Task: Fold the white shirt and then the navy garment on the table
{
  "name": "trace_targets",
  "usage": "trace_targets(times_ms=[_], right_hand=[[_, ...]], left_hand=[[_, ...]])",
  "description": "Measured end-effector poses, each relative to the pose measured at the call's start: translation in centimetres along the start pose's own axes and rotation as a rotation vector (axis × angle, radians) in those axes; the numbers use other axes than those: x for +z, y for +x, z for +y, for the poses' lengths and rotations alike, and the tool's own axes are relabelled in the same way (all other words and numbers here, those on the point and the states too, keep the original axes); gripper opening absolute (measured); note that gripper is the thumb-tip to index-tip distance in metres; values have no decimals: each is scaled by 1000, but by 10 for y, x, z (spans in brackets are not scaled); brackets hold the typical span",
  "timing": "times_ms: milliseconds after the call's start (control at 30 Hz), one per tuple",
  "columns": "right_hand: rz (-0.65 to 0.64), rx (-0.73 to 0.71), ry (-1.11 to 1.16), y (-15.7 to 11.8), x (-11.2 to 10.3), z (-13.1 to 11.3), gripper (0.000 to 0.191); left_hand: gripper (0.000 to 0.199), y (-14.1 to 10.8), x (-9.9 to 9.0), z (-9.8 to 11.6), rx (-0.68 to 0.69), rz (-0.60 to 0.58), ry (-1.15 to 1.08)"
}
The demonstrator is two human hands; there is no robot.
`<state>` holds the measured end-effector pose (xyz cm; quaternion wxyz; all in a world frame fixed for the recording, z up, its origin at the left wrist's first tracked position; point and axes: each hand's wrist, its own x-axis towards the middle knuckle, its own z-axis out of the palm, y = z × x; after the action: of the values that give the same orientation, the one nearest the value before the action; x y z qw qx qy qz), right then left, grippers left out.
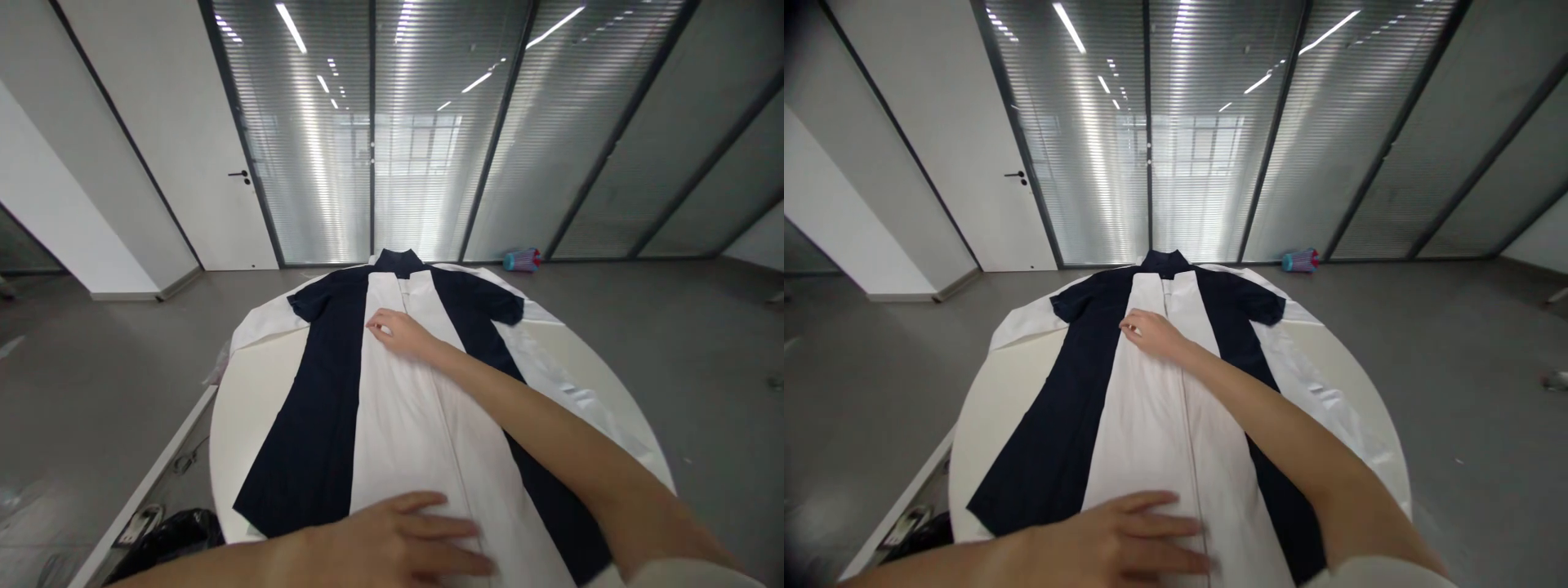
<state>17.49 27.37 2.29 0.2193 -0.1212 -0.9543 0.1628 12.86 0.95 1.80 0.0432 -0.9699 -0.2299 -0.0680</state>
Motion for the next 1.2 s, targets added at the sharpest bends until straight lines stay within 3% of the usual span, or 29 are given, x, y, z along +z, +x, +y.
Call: trace_targets(times_ms=[167,267,400,600,800,900,1067,1200], right_hand=[[-63,-188,-67,-99,-40,-53,25],[-76,-214,-132,-145,-54,-79,27],[-113,-212,-182,-188,-63,-107,24],[-139,-137,-225,-242,-74,-141,25],[-150,-71,-215,-276,-74,-167,42],[-170,-47,-215,-283,-72,-176,45],[-186,-35,-307,-293,-66,-176,29],[-132,-115,-403,-299,-56,-169,8]], left_hand=[[52,-5,-19,8,-115,-1,-196],[60,2,-13,20,-89,-28,-250],[71,12,4,37,-117,20,-249],[40,19,16,55,-194,170,1],[9,29,16,64,-121,132,240],[11,33,18,66,-93,137,288],[7,29,10,69,-119,98,281],[11,20,1,74,-154,55,260]])
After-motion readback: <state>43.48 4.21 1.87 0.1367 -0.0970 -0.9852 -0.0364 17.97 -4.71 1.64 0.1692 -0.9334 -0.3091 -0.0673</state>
